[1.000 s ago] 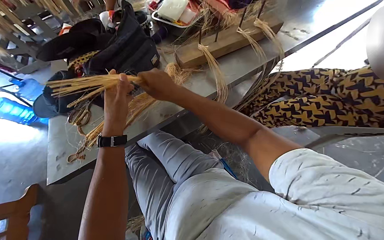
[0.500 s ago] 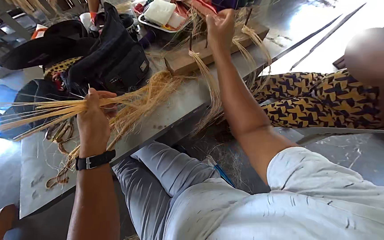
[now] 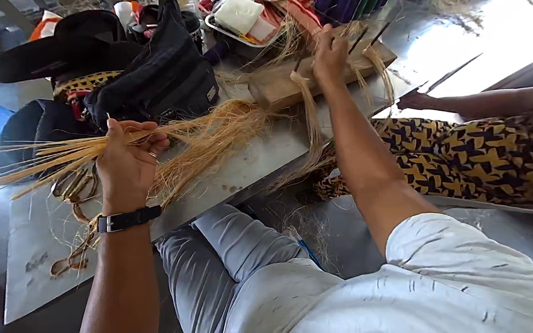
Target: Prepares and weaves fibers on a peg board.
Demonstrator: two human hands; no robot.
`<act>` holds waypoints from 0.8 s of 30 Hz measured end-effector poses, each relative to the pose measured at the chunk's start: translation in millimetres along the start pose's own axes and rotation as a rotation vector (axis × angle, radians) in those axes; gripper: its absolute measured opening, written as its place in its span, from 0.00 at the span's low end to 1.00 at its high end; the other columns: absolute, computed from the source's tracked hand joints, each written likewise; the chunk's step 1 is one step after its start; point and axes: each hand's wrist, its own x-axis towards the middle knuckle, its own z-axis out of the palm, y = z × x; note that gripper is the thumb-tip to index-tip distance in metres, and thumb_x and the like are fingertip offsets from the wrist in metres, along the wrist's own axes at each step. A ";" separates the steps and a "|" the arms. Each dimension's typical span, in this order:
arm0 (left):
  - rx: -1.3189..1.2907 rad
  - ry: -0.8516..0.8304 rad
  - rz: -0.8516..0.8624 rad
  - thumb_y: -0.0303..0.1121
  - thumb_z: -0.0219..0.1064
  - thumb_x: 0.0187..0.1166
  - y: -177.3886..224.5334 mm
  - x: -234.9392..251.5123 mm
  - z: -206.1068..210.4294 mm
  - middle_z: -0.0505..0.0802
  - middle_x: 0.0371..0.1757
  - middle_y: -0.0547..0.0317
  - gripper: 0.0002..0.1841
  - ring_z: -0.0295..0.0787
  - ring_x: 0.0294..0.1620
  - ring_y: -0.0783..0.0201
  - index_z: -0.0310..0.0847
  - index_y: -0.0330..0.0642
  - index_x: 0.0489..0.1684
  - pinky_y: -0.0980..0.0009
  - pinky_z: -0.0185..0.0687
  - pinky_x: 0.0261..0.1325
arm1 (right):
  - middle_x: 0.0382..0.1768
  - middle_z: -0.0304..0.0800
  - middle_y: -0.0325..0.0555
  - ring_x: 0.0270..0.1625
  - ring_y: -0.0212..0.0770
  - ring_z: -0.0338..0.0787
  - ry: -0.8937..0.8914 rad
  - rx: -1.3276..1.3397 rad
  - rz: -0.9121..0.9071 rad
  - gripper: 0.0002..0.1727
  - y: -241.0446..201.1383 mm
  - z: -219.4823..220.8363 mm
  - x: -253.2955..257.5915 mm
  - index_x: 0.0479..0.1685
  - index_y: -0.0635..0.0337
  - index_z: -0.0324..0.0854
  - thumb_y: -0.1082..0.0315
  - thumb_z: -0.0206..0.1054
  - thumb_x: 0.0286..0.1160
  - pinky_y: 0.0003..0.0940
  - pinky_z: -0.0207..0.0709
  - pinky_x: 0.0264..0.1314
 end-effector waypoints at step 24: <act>0.077 -0.024 0.236 0.48 0.31 0.98 91.5 57.3 79.1 0.95 0.44 0.52 0.27 0.95 0.41 0.53 0.77 0.43 0.50 0.56 0.92 0.50 | 0.25 0.79 0.51 0.29 0.47 0.83 -0.081 -0.043 -0.024 0.34 27.0 -24.2 -35.7 0.35 0.67 0.80 0.44 0.43 0.94 0.52 0.80 0.40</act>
